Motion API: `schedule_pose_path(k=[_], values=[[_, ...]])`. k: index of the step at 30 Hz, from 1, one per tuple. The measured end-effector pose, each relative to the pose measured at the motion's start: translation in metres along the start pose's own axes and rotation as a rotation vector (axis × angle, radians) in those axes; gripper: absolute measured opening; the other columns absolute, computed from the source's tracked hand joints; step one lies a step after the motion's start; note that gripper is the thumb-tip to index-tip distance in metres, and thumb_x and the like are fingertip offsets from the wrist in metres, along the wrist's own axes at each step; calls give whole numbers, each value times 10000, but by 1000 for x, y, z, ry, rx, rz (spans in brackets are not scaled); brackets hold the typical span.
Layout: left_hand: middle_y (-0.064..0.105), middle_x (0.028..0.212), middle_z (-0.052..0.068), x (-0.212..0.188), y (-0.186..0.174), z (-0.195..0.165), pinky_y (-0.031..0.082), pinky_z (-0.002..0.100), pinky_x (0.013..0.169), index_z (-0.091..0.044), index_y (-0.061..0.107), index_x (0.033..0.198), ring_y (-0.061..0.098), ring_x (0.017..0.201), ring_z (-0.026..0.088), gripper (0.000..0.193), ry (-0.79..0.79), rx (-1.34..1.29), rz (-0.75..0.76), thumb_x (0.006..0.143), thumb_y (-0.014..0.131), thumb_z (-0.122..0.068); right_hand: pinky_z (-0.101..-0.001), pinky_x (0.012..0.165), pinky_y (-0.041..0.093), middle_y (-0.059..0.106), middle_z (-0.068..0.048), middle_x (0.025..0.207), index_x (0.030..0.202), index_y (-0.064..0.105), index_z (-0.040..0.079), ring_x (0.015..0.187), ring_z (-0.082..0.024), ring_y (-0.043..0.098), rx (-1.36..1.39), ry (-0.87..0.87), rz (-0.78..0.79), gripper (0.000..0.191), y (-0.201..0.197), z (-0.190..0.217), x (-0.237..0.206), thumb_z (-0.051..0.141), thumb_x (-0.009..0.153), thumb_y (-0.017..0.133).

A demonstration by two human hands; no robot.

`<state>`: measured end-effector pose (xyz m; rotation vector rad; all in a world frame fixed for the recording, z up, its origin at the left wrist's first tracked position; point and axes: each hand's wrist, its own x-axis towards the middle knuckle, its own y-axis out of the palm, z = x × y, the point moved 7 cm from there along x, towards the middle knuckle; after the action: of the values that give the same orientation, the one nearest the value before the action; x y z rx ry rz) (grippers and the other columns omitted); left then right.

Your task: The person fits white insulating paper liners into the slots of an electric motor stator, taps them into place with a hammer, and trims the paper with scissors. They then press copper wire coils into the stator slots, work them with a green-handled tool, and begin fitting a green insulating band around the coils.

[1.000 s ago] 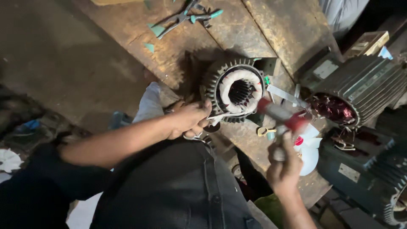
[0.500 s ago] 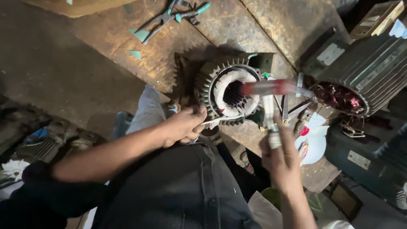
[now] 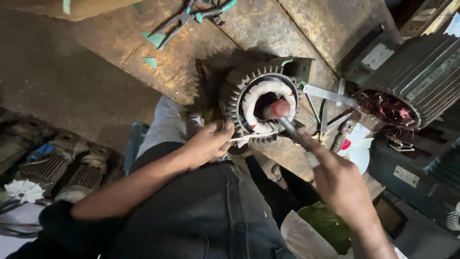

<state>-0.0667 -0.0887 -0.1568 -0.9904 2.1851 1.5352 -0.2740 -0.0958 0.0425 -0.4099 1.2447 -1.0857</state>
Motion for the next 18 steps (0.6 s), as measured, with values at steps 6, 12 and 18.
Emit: schedule_pose_path(k=[6,12,18], values=[[379,565,-41,-5,-17,-15,195,296,353,-138,524,857,284,399,72,392,-139,158,-169,1000,500,-502,-420,719,560,732,-155,927,1532,541,187,773,-322,726,26,175,-423,539,-9,-48,-28,36,1016,565],[372,576,-68,7,-42,-85,185,274,373,-92,500,830,268,436,65,520,-202,575,-88,1005,542,-580,-484,779,555,674,-214,1226,1531,519,184,984,-414,683,-145,79,-657,631,57,-108,-20,8,925,527],[561,604,109,-40,2,-124,418,467,484,-49,600,929,545,570,332,505,332,1318,-514,1020,551,-544,-525,719,532,651,-199,1133,1488,560,207,878,-425,650,-181,221,-699,633,112,-154,-4,22,884,580]])
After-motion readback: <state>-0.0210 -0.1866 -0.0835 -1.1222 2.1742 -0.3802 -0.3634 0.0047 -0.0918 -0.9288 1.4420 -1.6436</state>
